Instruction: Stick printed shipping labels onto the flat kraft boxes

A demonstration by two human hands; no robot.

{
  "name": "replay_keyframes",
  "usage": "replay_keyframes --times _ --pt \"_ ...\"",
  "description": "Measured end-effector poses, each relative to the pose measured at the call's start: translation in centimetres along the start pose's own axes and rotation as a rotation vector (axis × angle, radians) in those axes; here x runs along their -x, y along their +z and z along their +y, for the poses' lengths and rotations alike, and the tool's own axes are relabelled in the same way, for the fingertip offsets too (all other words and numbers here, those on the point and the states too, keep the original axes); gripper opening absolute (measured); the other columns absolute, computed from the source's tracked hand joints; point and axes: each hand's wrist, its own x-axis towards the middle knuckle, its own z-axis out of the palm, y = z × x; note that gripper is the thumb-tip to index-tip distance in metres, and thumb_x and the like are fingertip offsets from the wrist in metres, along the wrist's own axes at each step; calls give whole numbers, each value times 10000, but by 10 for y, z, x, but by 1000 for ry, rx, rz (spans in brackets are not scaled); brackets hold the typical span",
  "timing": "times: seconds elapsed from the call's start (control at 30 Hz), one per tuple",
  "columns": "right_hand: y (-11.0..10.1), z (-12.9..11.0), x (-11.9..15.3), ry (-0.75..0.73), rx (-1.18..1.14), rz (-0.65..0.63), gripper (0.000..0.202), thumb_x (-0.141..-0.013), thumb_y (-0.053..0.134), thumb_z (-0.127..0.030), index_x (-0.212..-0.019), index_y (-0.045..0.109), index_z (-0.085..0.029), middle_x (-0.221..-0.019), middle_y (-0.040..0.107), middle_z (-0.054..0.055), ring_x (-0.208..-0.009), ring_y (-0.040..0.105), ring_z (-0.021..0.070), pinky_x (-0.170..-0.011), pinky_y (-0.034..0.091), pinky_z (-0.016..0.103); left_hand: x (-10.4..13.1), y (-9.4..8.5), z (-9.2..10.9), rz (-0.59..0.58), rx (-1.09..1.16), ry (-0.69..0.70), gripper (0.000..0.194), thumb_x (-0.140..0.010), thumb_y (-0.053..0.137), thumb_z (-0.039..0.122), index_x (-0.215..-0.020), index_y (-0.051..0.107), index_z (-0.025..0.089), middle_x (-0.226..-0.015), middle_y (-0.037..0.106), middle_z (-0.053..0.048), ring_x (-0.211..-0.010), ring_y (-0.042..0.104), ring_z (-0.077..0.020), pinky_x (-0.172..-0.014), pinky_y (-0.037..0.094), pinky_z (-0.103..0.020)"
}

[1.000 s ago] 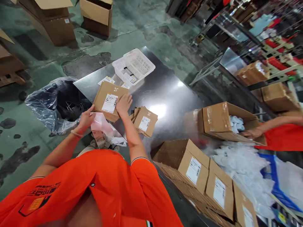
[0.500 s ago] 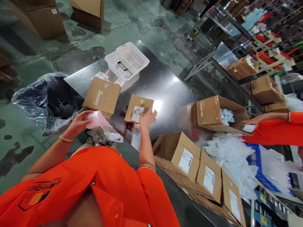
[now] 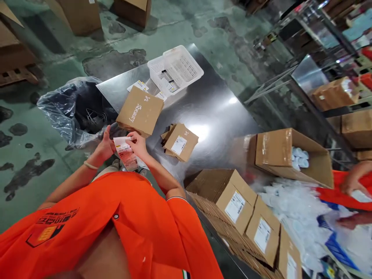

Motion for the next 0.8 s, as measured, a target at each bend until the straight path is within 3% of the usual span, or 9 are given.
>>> replay_keyframes --times 0.07,0.17,0.3,0.43,0.53,0.63,0.8 --pt "1 -6 -6 -2 -12 27 126 -762 763 -318 -817 705 -221 -676 637 -48 -652 575 143 -673 484 273 11 12 1 -9 2 -12 980 -583 953 731 -1365 688 203 -981 787 -72 -895 752 -262 -785 588 -371" --pt "-1 -12 -12 17 -23 13 149 -731 814 -319 -820 760 -211 -697 684 -27 -665 590 154 -666 495 282 12 21 8 -53 -34 21 841 -396 1069 516 -1095 798 135 -990 813 -107 -899 754 -272 -856 595 -396" --pt "-10 -15 -11 -8 59 60 152 -718 860 -315 -823 799 -225 -706 703 -2 -700 623 194 -676 520 314 -9 23 18 -49 -57 21 714 -394 1066 418 -986 821 102 -900 814 -103 -797 740 -251 -806 594 -395" --pt "-11 -18 -2 -115 240 190 82 -846 761 -283 -780 787 -242 -849 763 39 -819 698 227 -802 566 357 -29 27 25 -38 -134 35 675 -443 1036 294 -1045 825 74 -840 804 -88 -740 715 -216 -774 575 -371" --pt "-18 -27 -5 -166 383 229 153 -924 680 -280 -809 771 -239 -1099 780 68 -1015 722 235 -912 575 355 -34 25 23 -93 -146 13 618 -463 1008 246 -1029 830 71 -884 818 -104 -769 731 -221 -804 583 -381" --pt "-38 -39 -40 -163 498 331 151 -950 644 -283 -884 768 -229 -1344 701 84 -1241 658 253 -1036 555 380 -30 21 12 -174 -173 -118 527 -394 1014 286 -855 838 100 -875 828 -122 -774 754 -273 -809 609 -425" --pt "-73 -47 -135 -42 598 405 117 -918 669 -239 -917 769 -180 -1244 663 113 -1242 607 270 -1150 490 436 -23 16 -12 -115 -208 -180 575 -371 1037 430 -821 844 128 -887 832 -156 -807 775 -330 -793 612 -453"
